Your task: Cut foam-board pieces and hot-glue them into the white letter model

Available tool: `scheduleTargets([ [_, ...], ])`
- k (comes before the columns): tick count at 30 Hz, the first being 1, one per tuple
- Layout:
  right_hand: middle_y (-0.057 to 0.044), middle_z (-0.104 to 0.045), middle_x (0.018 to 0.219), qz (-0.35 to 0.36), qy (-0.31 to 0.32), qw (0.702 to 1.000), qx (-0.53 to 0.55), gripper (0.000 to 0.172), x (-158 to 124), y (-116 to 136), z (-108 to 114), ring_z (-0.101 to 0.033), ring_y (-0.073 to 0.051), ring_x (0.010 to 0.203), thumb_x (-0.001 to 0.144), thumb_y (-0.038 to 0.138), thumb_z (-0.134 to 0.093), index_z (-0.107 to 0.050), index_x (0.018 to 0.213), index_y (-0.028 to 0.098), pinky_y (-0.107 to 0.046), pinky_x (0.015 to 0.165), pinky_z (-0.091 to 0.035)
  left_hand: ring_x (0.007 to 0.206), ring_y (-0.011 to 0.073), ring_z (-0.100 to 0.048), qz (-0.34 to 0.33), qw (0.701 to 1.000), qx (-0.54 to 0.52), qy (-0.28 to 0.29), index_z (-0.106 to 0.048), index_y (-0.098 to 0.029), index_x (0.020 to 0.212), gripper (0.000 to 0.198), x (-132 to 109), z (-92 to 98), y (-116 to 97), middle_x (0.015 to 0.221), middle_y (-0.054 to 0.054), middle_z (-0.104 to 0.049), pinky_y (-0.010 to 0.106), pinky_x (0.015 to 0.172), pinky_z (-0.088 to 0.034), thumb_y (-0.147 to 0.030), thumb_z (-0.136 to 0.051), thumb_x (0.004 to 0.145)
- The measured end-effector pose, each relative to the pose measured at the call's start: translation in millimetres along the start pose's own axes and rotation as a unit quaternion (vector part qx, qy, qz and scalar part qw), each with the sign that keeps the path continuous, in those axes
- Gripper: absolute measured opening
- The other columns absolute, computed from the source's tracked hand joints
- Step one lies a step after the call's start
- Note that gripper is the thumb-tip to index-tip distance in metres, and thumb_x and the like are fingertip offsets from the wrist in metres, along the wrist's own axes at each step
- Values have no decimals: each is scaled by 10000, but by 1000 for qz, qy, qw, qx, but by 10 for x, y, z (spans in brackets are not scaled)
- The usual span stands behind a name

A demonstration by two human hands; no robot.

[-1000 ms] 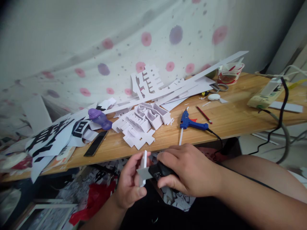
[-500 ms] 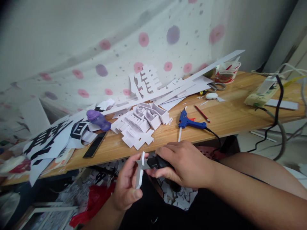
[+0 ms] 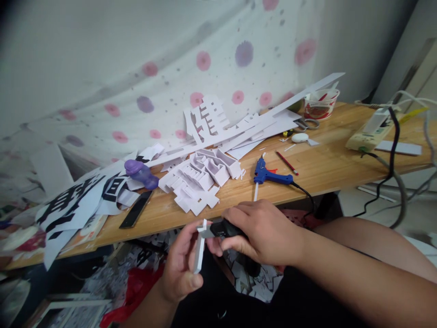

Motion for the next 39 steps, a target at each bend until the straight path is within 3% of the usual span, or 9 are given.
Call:
scheduleTargets([
  [5, -81, -583, 762, -76, 3, 997, -20, 577, 29, -204, 9, -546, -212, 688, 939, 610, -277, -561, 988, 110, -312, 621, -362, 840, 184, -587, -7, 1000, 18, 17, -482, -222, 1286, 717, 57, -41, -39, 899, 46, -605, 320, 789, -442, -402, -777, 657],
  [10, -106, -599, 956, -131, -41, 980, 144, 427, 72, -224, 44, -558, -218, 864, 940, 509, -401, -553, 1018, 118, -320, 740, -408, 679, 172, -610, 25, 994, -109, 9, -564, -95, 1192, 622, 91, -67, -26, 766, 57, -631, 375, 810, -434, -505, -649, 733],
  [15, -9, -574, 803, -177, -20, 882, 436, 349, 160, -39, -61, -533, -150, 759, 785, 407, -662, -553, 987, 145, -242, 668, -412, 533, 159, -614, 83, 959, -271, 0, -598, -37, 1101, 623, 75, -121, 69, 661, 63, -633, 349, 700, -475, -573, -513, 794],
  [17, 16, -549, 732, -202, 0, 849, 487, 320, 195, 16, -130, -511, -123, 692, 741, 354, -703, -553, 921, 137, -224, 634, -400, 506, 157, -611, 99, 949, -300, 3, -594, -32, 1090, 634, 68, -141, 97, 647, 70, -642, 349, 689, -482, -587, -486, 802],
  [19, 28, -531, 696, -221, 8, 841, 493, 279, 226, 46, -185, -474, -93, 628, 722, 313, -713, -552, 856, 129, -200, 584, -375, 486, 157, -606, 108, 941, -320, 1, -588, -32, 1087, 645, 65, -149, 115, 634, 74, -647, 347, 679, -486, -600, -462, 808],
  [24, 41, -529, 611, -256, 8, 843, 472, 206, 283, 59, -245, -406, -62, 508, 754, 295, -653, -527, 799, 138, -179, 467, -297, 469, 166, -603, 124, 932, -340, 6, -601, -32, 1012, 666, 57, -144, 131, 611, 82, -642, 348, 660, -482, -638, -410, 812],
  [28, 26, -536, 654, -233, 11, 866, 442, 215, 310, 23, -222, -470, -91, 580, 774, 333, -627, -531, 814, 145, -193, 533, -365, 546, 169, -613, 113, 946, -304, -9, -588, -62, 1046, 638, 48, -127, 102, 678, 74, -636, 367, 703, -479, -635, -453, 801],
  [33, -34, -579, 768, -140, -12, 984, 109, 63, 266, -1, -125, -534, -152, 713, 790, 188, -514, -555, 814, 147, -253, 644, -382, 816, 189, -592, 35, 991, -119, -56, -556, -135, 1145, 504, 42, -9, 38, 944, 86, -605, 345, 782, -452, -442, -658, 759],
  [39, -37, -595, 754, -89, 74, 991, -74, 146, 179, 115, -123, -535, -163, 662, 698, 103, -502, -540, 823, 168, -258, 603, -340, 895, 187, -570, 49, 997, 26, -53, -433, -231, 1279, 619, -27, 135, 26, 1051, 66, -551, 338, 831, -425, -402, -694, 745],
])
Point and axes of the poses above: each hand's wrist, its own x-axis towards the middle knuckle, its own z-axis out of the back of the hand, y = z × x, the point moved 2 cm from there along x, towards the middle knuckle
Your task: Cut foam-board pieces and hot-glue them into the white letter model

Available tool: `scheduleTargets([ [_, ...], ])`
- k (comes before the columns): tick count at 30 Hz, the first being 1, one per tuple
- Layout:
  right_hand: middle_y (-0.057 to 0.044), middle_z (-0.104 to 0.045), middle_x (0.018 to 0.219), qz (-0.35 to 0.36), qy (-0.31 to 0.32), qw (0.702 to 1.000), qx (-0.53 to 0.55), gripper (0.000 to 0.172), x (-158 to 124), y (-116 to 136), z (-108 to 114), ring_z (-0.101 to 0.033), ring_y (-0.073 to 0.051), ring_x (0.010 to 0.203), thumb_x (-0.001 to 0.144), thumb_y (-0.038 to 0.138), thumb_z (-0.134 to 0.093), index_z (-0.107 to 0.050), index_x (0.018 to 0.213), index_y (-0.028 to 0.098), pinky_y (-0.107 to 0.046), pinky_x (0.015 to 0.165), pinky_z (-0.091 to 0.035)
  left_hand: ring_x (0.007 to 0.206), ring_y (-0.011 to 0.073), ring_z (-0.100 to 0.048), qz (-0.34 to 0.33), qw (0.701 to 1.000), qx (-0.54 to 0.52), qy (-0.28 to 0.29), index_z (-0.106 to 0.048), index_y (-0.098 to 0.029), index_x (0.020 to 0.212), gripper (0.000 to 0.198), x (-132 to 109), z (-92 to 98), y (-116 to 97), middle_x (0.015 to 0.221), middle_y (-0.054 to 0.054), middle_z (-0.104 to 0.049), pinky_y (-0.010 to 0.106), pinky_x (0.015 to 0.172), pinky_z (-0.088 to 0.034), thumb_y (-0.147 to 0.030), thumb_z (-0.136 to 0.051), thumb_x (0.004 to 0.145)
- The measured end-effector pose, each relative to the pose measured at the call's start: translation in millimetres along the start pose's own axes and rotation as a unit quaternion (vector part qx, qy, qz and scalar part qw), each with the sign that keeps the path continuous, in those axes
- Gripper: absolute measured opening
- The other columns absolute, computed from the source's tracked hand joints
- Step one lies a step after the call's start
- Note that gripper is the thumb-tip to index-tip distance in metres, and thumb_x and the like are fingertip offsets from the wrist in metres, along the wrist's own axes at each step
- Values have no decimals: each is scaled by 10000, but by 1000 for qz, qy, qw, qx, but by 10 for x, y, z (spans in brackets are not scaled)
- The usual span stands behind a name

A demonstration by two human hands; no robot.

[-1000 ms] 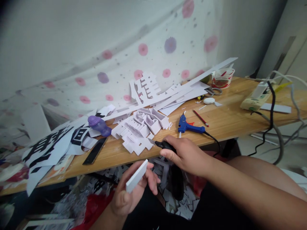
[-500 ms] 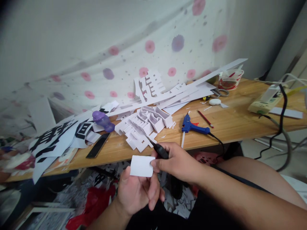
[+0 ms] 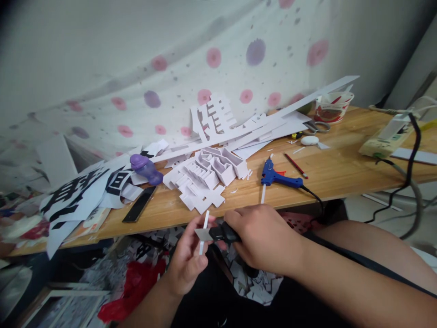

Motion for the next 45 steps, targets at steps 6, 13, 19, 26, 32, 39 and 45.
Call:
scheduleTargets([
  [6, -21, -591, 706, -5, -28, 996, -90, 106, -17, -24, 17, -528, -166, 591, 710, 109, -501, -498, 786, 183, -277, 549, -286, 865, 188, -536, 4, 997, 66, 24, -405, -207, 1270, 675, -44, 10, -16, 937, 67, -584, 302, 750, -429, -406, -721, 707],
  [13, -22, -604, 741, 17, -30, 997, -71, 168, -63, -25, 7, -540, -170, 624, 657, 89, -501, -498, 794, 186, -275, 567, -291, 819, 166, -537, 1, 997, 75, 24, -433, -220, 1224, 651, -34, -30, -37, 935, 47, -563, 282, 721, -430, -425, -729, 681],
  [19, -25, -602, 732, 20, -36, 997, -65, 112, -78, -26, 1, -534, -162, 618, 708, 106, -500, -500, 793, 178, -272, 571, -298, 813, 174, -543, 10, 998, 54, 14, -419, -226, 1226, 693, -49, -34, 15, 930, 49, -572, 292, 712, -436, -418, -754, 650],
  [26, -20, -600, 706, -2, -45, 994, -103, 149, -40, -55, -16, -543, -166, 595, 672, 97, -522, -503, 797, 175, -273, 552, -287, 795, 176, -532, 8, 999, 47, 13, -441, -220, 1168, 654, -59, -57, 17, 871, 38, -568, 298, 698, -416, -436, -759, 639],
  [32, -25, -602, 723, 13, -43, 996, -78, 156, -51, -45, -6, -548, -166, 621, 656, 93, -510, -499, 787, 177, -271, 557, -297, 786, 182, -535, 6, 998, 61, 19, -438, -217, 1176, 656, -61, -60, 17, 871, 39, -560, 321, 710, -419, -432, -755, 642],
  [39, -13, -599, 707, 4, -34, 995, -96, 139, -26, -62, -30, -548, -156, 599, 670, 98, -513, -487, 779, 180, -269, 549, -282, 795, 175, -548, -15, 997, 69, 18, -405, -235, 1220, 690, -63, 2, 62, 888, 35, -569, 331, 750, -416, -383, -761, 649],
  [45, -20, -612, 707, -19, -18, 994, -109, 120, 34, -109, -27, -572, -167, 612, 699, 124, -553, -493, 790, 172, -260, 547, -277, 821, 185, -552, -10, 997, 69, 14, -437, -219, 1151, 623, -45, 3, 62, 893, 43, -574, 322, 739, -423, -409, -754, 649],
])
Point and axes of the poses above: each hand's wrist, its own x-axis towards the middle knuckle, its own z-axis out of the back of the hand, y = z × x, the point moved 2 cm from there along x, towards the middle knuckle
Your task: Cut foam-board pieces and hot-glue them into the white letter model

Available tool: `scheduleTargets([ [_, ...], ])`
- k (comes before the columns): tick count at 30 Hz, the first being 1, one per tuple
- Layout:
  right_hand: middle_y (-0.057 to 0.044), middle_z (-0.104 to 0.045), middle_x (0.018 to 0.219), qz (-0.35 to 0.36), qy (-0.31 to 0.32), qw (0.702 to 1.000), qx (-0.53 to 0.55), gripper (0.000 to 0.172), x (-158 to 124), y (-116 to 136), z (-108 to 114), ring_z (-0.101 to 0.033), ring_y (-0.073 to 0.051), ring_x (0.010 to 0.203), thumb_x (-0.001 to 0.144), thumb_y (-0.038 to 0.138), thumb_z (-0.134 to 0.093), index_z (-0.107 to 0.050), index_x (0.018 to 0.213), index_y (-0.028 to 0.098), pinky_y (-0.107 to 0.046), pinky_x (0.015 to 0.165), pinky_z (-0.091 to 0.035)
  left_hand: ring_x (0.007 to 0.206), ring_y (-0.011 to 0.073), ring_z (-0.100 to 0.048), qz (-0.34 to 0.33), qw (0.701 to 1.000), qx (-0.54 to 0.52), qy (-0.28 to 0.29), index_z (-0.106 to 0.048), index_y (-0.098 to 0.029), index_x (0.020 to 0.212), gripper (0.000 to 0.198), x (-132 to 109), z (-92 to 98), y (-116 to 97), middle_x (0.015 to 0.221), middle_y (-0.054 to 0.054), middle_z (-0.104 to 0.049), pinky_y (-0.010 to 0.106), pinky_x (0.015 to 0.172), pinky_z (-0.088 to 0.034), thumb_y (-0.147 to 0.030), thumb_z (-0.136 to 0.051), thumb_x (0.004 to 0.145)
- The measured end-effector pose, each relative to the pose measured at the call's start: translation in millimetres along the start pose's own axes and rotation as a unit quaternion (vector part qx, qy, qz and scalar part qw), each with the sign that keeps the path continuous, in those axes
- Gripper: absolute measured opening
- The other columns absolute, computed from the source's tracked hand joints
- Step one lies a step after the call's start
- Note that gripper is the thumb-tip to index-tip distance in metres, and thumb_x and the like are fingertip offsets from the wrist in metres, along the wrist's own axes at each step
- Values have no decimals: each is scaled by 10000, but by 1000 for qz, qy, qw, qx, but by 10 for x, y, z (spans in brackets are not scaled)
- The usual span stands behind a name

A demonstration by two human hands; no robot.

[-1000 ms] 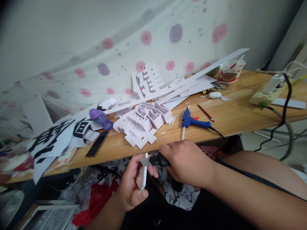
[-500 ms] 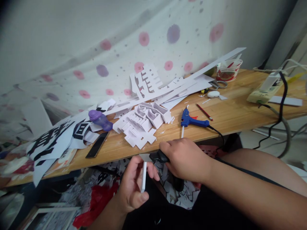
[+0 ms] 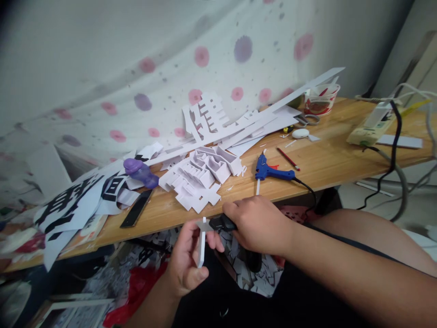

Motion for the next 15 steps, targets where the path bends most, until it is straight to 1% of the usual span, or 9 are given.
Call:
scheduleTargets([
  [3, -33, -611, 682, -37, 3, 999, 19, 115, 24, -85, -9, -570, -177, 601, 703, 120, -565, -505, 790, 164, -257, 536, -274, 812, 198, -570, -9, 1000, 14, 14, -428, -213, 1185, 684, 15, -20, -23, 894, 49, -583, 345, 745, -439, -437, -764, 634],
  [5, -33, -606, 679, -58, -6, 998, 35, 87, 36, -140, 3, -569, -169, 615, 733, 114, -540, -511, 801, 159, -246, 543, -303, 802, 204, -582, -10, 1000, 0, 29, -422, -207, 1224, 723, 39, -41, -45, 885, 48, -585, 353, 744, -444, -472, -756, 640],
  [7, -23, -597, 697, -70, -28, 992, 101, 60, 46, -166, 34, -562, -149, 635, 800, 141, -498, -531, 848, 153, -233, 576, -352, 760, 197, -594, -8, 998, -49, 46, -458, -186, 1210, 689, 67, -71, -64, 846, 43, -588, 342, 718, -443, -512, -723, 664],
  [8, -21, -596, 720, -70, -39, 984, 160, 80, 50, -162, 53, -558, -141, 653, 832, 173, -485, -545, 880, 150, -229, 601, -376, 731, 193, -602, -4, 995, -85, 56, -480, -170, 1195, 662, 78, -90, -69, 822, 41, -590, 336, 703, -443, -534, -694, 684],
  [9, -21, -596, 748, -64, -44, 970, 232, 113, 53, -146, 69, -555, -138, 676, 855, 216, -484, -556, 907, 146, -229, 626, -397, 701, 189, -609, 4, 990, -125, 64, -497, -155, 1182, 645, 86, -112, -69, 797, 39, -594, 334, 692, -444, -554, -662, 703],
  [10, -22, -596, 776, -52, -38, 948, 312, 153, 57, -120, 78, -554, -138, 701, 869, 263, -492, -565, 930, 142, -233, 649, -415, 671, 186, -615, 16, 984, -165, 69, -513, -140, 1170, 636, 91, -135, -64, 774, 38, -598, 336, 687, -446, -572, -632, 719],
  [12, -24, -588, 811, -19, -10, 903, 430, 219, 64, -51, 74, -552, -144, 742, 866, 337, -527, -573, 936, 135, -242, 679, -435, 632, 187, -627, 47, 970, -229, 64, -541, -118, 1141, 633, 96, -177, -43, 745, 43, -613, 352, 699, -457, -615, -563, 750],
  [13, -22, -578, 808, -10, 0, 888, 460, 229, 66, -20, 61, -545, -145, 747, 855, 353, -548, -573, 912, 133, -244, 679, -437, 620, 190, -630, 61, 964, -251, 59, -558, -108, 1116, 643, 100, -194, -32, 732, 49, -622, 361, 705, -464, -639, -537, 754],
  [15, -3, -543, 744, -24, 3, 875, 484, 216, 70, 16, 16, -521, -134, 693, 828, 357, -582, -556, 825, 142, -237, 629, -423, 623, 207, -639, 85, 956, -274, 56, -581, -97, 1084, 683, 118, -213, -13, 719, 67, -646, 382, 711, -478, -687, -502, 748],
])
Point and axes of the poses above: each hand's wrist, its own x-axis towards the middle knuckle, its own z-axis out of the back of the hand, y = z × x, the point moved 2 cm from there along x, towards the middle knuckle
